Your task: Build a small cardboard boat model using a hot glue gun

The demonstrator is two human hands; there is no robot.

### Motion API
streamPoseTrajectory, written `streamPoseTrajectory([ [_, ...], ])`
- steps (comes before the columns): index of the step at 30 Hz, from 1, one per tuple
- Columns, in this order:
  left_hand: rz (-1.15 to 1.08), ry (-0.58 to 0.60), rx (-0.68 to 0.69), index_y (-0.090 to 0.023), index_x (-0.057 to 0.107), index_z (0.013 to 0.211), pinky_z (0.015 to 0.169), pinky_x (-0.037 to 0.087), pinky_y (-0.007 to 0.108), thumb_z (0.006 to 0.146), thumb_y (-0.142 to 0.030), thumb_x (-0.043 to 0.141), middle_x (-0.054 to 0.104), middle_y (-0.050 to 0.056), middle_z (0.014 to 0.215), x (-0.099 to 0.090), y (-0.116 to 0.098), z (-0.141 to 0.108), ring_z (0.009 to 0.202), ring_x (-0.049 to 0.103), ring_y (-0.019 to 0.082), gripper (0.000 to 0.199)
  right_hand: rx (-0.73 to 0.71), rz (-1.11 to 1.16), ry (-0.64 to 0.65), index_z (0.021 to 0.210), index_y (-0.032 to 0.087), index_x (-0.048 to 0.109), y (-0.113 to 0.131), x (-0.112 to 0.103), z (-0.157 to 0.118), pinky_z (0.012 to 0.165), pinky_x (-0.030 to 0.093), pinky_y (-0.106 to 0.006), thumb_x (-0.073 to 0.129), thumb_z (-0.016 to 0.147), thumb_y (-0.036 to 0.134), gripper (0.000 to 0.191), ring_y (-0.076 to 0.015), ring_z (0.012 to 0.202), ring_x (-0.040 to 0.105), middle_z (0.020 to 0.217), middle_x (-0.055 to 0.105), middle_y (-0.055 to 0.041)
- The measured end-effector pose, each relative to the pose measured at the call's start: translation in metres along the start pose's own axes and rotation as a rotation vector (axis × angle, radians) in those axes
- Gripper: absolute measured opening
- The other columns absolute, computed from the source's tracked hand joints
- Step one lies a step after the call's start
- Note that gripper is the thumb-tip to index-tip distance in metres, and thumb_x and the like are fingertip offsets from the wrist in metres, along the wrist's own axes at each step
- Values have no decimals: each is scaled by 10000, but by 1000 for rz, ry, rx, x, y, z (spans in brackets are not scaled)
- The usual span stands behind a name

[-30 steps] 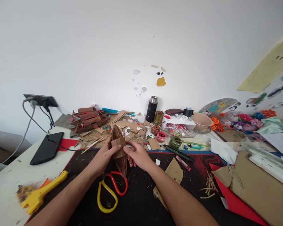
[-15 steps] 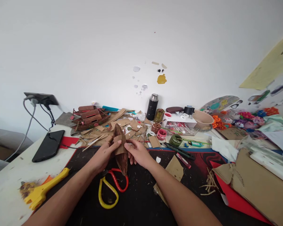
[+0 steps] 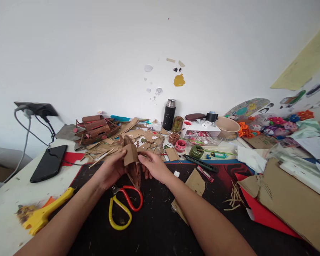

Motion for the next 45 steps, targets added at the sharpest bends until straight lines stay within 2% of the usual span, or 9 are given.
streamPoseTrajectory([
  [3, -116, -73, -2, -164, 768, 1164, 764, 652, 332, 907, -348, 732, 848, 122, 1033, -5, -7, -1, 866, 799, 254, 318, 17, 23, -28, 1301, 202, 650, 4, 0, -1, 340, 354, -186, 648, 1049, 554, 433, -96, 387, 555, 601, 581, 91],
  [8, -128, -111, -45, -133, 752, 1288, 761, 672, 369, 935, -465, 608, 839, 168, 1094, -7, -14, -8, 895, 804, 291, 505, 49, 17, -19, 1315, 186, 638, 6, 4, -2, 340, 351, -177, 655, 1061, 502, 406, -84, 377, 549, 615, 585, 97],
  [12, -86, -129, -26, -178, 735, 1348, 697, 666, 333, 898, -471, 657, 829, 151, 1163, -6, -17, -12, 857, 789, 265, 542, 35, 10, -6, 1295, 178, 651, 7, 7, -2, 351, 372, -183, 658, 1073, 455, 355, -89, 376, 552, 607, 589, 89],
  [17, -57, -187, -37, -195, 757, 1302, 684, 656, 296, 873, -469, 689, 835, 124, 1143, -13, -16, -12, 837, 786, 242, 514, 0, 31, -9, 1287, 174, 657, 8, 7, 0, 360, 409, -196, 653, 1084, 425, 323, -95, 371, 541, 601, 580, 82],
  [21, -6, -237, -65, -176, 778, 1226, 671, 661, 339, 872, -495, 669, 847, 117, 1023, -18, -13, -13, 804, 795, 271, 488, -49, 44, -11, 1266, 201, 670, 6, 6, 2, 377, 440, -195, 665, 1074, 466, 327, -92, 380, 550, 611, 579, 79],
  [25, 38, -236, -65, -188, 785, 1148, 694, 659, 358, 847, -483, 711, 841, 85, 907, -15, -7, -12, 810, 797, 290, 429, -76, 31, -13, 1247, 206, 674, 5, 5, 3, 384, 434, -196, 656, 1076, 466, 312, -98, 388, 566, 616, 588, 72],
  [33, 81, -195, 30, -199, 775, 1152, 902, 656, 457, 748, -455, 861, 841, 86, 1048, 3, -1, -11, 1028, 780, 360, 486, -78, -6, -22, 1188, 203, 670, 10, 6, 1, 381, 421, -210, 659, 1056, 558, 379, -106, 393, 573, 653, 609, 60],
  [41, 62, -198, -3, -210, 790, 1125, 926, 652, 478, 717, -457, 893, 842, 91, 1069, 0, 2, -11, 1043, 777, 373, 488, -38, 35, -19, 1212, 209, 663, 6, 6, 3, 369, 415, -222, 689, 1035, 567, 400, -107, 398, 561, 680, 602, 54],
  [45, 56, -166, -4, -208, 788, 1123, 936, 651, 491, 715, -463, 903, 841, 98, 1064, 0, 2, -11, 1061, 775, 383, 495, -44, 50, -21, 1212, 207, 662, 5, 7, 3, 347, 421, -226, 728, 980, 641, 496, -111, 395, 560, 674, 601, 54],
])
Point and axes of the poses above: each hand's wrist, its own z-axis towards the middle knuckle, its own x-axis out of the palm, y = z × x, the point moved 5 cm from there along z, towards the middle knuckle
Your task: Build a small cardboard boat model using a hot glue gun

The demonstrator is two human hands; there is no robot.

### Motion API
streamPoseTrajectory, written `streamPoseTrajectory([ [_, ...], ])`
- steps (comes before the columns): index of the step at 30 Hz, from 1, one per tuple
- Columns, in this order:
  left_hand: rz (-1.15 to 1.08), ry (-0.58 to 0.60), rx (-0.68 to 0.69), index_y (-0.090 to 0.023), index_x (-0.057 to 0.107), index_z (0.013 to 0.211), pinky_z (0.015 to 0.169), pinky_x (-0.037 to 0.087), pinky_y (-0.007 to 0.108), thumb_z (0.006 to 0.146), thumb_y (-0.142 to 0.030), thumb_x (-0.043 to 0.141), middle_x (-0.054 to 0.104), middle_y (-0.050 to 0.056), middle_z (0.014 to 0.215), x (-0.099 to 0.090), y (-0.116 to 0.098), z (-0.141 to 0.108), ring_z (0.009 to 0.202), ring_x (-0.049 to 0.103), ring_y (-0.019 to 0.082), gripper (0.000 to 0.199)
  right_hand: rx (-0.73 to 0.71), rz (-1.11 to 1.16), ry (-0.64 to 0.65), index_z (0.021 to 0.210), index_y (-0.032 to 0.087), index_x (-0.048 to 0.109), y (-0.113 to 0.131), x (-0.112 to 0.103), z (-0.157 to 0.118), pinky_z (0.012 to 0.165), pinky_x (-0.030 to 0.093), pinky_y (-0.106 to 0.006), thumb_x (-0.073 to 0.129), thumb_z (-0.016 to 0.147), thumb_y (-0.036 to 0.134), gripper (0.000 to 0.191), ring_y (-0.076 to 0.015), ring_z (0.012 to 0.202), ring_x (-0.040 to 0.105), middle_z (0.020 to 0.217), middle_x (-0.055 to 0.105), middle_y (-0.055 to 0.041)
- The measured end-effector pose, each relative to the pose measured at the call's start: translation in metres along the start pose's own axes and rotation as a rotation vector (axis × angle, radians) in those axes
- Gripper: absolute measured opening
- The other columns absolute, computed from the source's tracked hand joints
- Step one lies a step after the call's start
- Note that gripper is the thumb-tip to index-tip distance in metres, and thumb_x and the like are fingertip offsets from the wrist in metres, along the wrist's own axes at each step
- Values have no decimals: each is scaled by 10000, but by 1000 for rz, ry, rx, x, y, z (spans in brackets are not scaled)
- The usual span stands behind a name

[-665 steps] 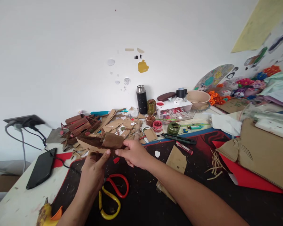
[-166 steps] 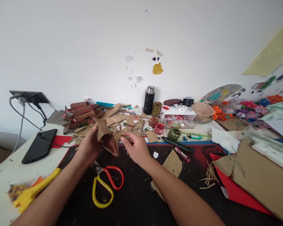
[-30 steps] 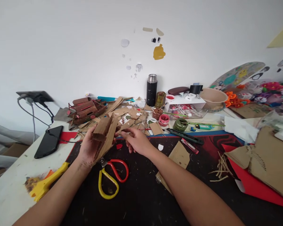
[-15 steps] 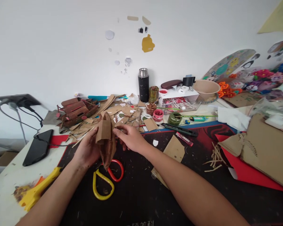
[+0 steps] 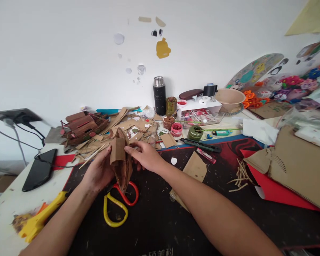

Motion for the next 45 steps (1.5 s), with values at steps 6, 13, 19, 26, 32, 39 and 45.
streamPoseTrajectory([
  [6, 1, 30, -1, -214, 788, 1122, 928, 659, 483, 713, -463, 909, 843, 93, 1061, 2, 2, 1, 1059, 779, 381, 494, -16, -10, -4, 1196, 202, 671, 0, 0, 0, 339, 425, -232, 742, 931, 713, 580, -114, 397, 561, 674, 617, 45],
  [13, 13, 20, 0, -219, 790, 1112, 911, 666, 468, 720, -459, 911, 843, 86, 1038, 1, 2, 2, 1063, 781, 376, 475, -8, -32, -13, 1191, 201, 673, 0, 0, -1, 335, 432, -239, 742, 923, 725, 593, -124, 388, 568, 656, 607, 50],
  [19, 11, 28, 63, -203, 785, 1144, 889, 672, 443, 730, -452, 907, 842, 98, 1079, 1, -2, 3, 1082, 776, 368, 498, 19, -32, -41, 1226, 212, 675, 4, -2, -2, 355, 413, -225, 706, 1013, 597, 441, -114, 401, 553, 660, 601, 56],
  [26, -82, 35, 143, -190, 775, 1170, 864, 680, 390, 711, -356, 931, 838, 106, 1138, 1, -9, 7, 1026, 790, 313, 512, -43, -106, -124, 1191, 202, 696, 4, -11, -3, 418, 395, -225, 674, 1042, 545, 375, -121, 422, 541, 605, 567, 64],
  [32, -98, -11, 207, -176, 708, 1182, 801, 677, 351, 724, -256, 952, 827, 101, 1116, -3, -6, 13, 950, 799, 262, 526, -131, -232, -153, 1294, 201, 680, 4, -15, -5, 472, 416, -247, 668, 1029, 562, 448, -134, 437, 540, 598, 570, 70],
  [39, -97, -36, 248, -200, 670, 1131, 756, 671, 326, 710, -201, 975, 819, 85, 1096, 1, -5, 9, 905, 802, 236, 520, -179, -343, -178, 1265, 224, 737, 3, -19, -5, 501, 387, -262, 705, 996, 557, 430, -162, 516, 559, 636, 608, 29],
  [45, -116, -33, 152, -179, 738, 1112, 716, 670, 328, 811, -225, 868, 826, 95, 1048, -1, -2, 10, 854, 795, 231, 331, -170, -348, -184, 1223, 228, 769, 4, -20, -5, 517, 394, -259, 709, 999, 496, 355, -156, 542, 565, 725, 678, -2],
])
Point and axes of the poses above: each hand's wrist, its own z-axis towards the middle knuckle, its own x-axis out of the palm, y = z × x, the point moved 5 cm from there along z, towards the middle knuckle
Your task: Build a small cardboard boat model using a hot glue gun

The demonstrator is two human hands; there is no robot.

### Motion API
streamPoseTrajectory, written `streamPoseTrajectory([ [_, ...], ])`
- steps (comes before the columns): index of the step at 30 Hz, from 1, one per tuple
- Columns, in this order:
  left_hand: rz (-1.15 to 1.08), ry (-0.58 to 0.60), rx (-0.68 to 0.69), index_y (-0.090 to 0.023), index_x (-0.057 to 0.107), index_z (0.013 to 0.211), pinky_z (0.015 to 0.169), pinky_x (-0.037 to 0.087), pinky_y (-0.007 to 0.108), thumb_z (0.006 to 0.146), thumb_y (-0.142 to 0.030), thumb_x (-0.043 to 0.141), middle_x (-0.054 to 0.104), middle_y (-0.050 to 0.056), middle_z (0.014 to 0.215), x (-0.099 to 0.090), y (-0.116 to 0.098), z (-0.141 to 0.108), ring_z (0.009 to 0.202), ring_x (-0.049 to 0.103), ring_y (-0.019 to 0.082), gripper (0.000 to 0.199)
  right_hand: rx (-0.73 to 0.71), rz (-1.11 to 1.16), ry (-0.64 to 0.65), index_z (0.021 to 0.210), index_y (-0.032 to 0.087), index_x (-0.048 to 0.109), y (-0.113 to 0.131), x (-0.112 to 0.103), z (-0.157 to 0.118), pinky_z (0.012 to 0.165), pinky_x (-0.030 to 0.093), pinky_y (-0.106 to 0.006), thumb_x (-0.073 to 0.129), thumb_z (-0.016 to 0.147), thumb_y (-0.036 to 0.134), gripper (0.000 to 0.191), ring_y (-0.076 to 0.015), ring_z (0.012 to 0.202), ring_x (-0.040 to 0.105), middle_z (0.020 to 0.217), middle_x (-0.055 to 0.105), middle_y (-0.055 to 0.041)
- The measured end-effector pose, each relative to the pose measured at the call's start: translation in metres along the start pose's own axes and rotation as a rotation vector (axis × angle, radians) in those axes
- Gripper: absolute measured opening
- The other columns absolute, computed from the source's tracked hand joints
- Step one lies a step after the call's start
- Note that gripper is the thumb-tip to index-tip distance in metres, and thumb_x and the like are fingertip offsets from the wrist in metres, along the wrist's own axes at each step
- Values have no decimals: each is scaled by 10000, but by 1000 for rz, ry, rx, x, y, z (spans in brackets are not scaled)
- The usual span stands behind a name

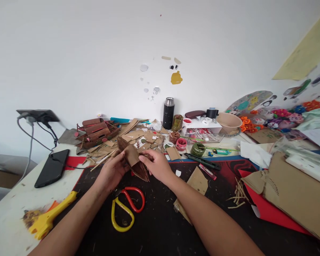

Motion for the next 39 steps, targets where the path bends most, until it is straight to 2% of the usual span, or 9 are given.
streamPoseTrajectory([
  [5, 8, 3, 31, -157, 772, 1071, 761, 678, 321, 757, -183, 908, 835, 98, 1012, 0, -2, 1, 869, 791, 229, 343, 8, 39, -3, 1240, 236, 756, -2, 0, 1, 521, 414, -267, 669, 1026, 503, 353, -164, 536, 582, 732, 687, 0],
  [10, 5, -1, 114, -166, 771, 1140, 778, 685, 328, 683, -243, 991, 842, 94, 1091, 1, -8, 1, 948, 783, 247, 513, 5, 73, 2, 1262, 229, 729, -5, 1, 2, 496, 396, -260, 662, 1019, 595, 445, -136, 445, 528, 631, 601, 43],
  [15, 24, 16, 123, -181, 756, 1193, 788, 682, 325, 658, -248, 1013, 841, 98, 1131, 2, -7, -1, 982, 788, 261, 597, 23, 34, -12, 1278, 234, 739, -5, -1, 2, 488, 380, -256, 703, 1009, 514, 390, -134, 441, 528, 618, 592, 50],
  [22, 21, 12, 68, -192, 765, 1184, 811, 690, 357, 703, -173, 952, 845, 102, 1108, 5, -5, -3, 984, 796, 270, 516, 33, 43, -22, 1273, 221, 747, -2, -5, 3, 501, 409, -269, 686, 1024, 471, 357, -143, 426, 530, 586, 594, 53],
  [28, 5, -4, 30, -195, 769, 1086, 796, 701, 379, 720, -117, 904, 842, 87, 1083, 1, -4, -2, 947, 791, 247, 398, 37, 35, -45, 1272, 207, 743, -2, -9, 5, 512, 427, -274, 659, 1038, 445, 344, -147, 426, 535, 582, 602, 52],
  [31, 32, 0, 29, -202, 768, 1088, 802, 701, 384, 710, -130, 923, 840, 84, 1107, 1, -4, -3, 961, 791, 251, 415, 33, 36, -50, 1264, 203, 735, -3, -10, 6, 514, 432, -271, 654, 1037, 433, 333, -145, 422, 536, 572, 599, 59],
  [35, 71, -10, 115, -220, 751, 1173, 803, 693, 375, 680, -191, 969, 841, 76, 1095, 2, -9, -4, 1027, 787, 280, 540, 20, 41, -69, 1228, 206, 736, 0, -11, 5, 504, 418, -262, 638, 1040, 434, 311, -140, 420, 525, 557, 585, 67],
  [39, 79, -67, 225, -242, 740, 1202, 797, 675, 344, 673, -239, 983, 837, 76, 1140, -1, -17, -3, 1182, 746, 316, 582, 15, 70, -71, 1183, 220, 736, 3, -10, 3, 487, 404, -265, 641, 1036, 453, 291, -144, 418, 516, 555, 575, 66],
])
Point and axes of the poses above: each hand's wrist, its own z-axis towards the middle knuckle, its own x-axis out of the palm, y = z × x, the point moved 5 cm from there along z, towards the middle knuckle
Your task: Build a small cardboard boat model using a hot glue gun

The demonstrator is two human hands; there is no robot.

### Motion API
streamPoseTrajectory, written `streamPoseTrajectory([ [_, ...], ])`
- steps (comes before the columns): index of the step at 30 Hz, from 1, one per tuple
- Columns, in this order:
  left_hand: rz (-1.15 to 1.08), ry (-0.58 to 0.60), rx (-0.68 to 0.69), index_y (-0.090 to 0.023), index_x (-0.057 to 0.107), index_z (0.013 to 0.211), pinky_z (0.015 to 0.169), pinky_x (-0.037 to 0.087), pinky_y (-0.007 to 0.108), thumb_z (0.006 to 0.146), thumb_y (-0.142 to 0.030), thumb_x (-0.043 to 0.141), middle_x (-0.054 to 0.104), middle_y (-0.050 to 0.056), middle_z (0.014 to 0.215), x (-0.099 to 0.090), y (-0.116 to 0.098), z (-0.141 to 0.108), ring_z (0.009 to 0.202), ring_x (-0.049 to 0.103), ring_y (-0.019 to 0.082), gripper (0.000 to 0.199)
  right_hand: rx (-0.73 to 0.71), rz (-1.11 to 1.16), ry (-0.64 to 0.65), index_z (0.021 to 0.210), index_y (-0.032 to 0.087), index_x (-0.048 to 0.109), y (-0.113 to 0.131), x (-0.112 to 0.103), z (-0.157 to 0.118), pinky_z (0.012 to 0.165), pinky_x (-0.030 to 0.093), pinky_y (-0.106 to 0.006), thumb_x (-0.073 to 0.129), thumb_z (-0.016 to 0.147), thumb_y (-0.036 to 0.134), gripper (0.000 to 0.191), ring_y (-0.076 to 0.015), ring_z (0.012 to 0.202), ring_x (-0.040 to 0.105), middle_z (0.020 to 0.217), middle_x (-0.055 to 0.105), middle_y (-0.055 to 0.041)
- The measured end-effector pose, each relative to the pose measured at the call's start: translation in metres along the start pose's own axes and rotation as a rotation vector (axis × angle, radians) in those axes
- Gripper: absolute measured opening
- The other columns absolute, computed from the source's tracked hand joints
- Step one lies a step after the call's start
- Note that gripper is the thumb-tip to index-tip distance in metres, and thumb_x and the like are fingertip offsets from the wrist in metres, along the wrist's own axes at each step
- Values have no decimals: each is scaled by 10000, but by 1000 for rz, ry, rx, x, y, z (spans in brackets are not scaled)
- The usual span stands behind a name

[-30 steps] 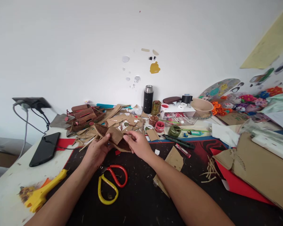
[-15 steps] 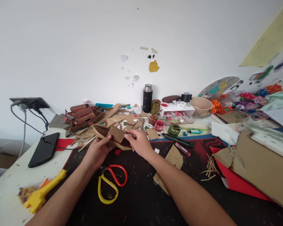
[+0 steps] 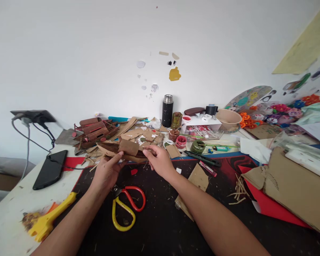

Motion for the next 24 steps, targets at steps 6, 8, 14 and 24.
streamPoseTrajectory([
  [6, -1, -9, 50, -244, 733, 1216, 882, 663, 374, 618, -265, 1016, 844, 69, 1125, 4, -4, -3, 1229, 730, 337, 663, 18, 86, 56, 1071, 216, 708, -1, 9, -3, 457, 377, -250, 677, 1017, 420, 213, -125, 395, 500, 574, 577, 73],
  [8, 7, 11, 51, -230, 736, 1214, 874, 666, 376, 613, -281, 1023, 844, 75, 1116, 7, -4, -5, 1188, 749, 336, 668, 24, 102, 74, 1019, 213, 692, -1, 13, -4, 441, 355, -239, 683, 1016, 411, 199, -115, 384, 488, 559, 567, 80],
  [14, 48, 71, 21, -231, 708, 1304, 879, 676, 423, 653, -303, 1018, 839, 105, 1149, 13, 2, -9, 1154, 771, 362, 724, 58, 135, 97, 970, 203, 671, 1, 16, -6, 437, 354, -215, 663, 1027, 382, 188, -103, 376, 485, 519, 551, 91],
  [24, 94, 99, -2, -207, 689, 1334, 877, 670, 425, 643, -371, 1022, 816, 127, 1214, 13, 8, -9, 1187, 746, 364, 784, 101, 74, 58, 892, 194, 640, 4, 12, -4, 412, 331, -197, 638, 1036, 312, 186, -84, 341, 492, 500, 515, 114],
])
Point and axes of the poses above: each hand's wrist, its own z-axis towards the middle knuckle, its own x-axis out of the palm, y = z × x, the point moved 5 cm from there along z, towards the middle knuckle
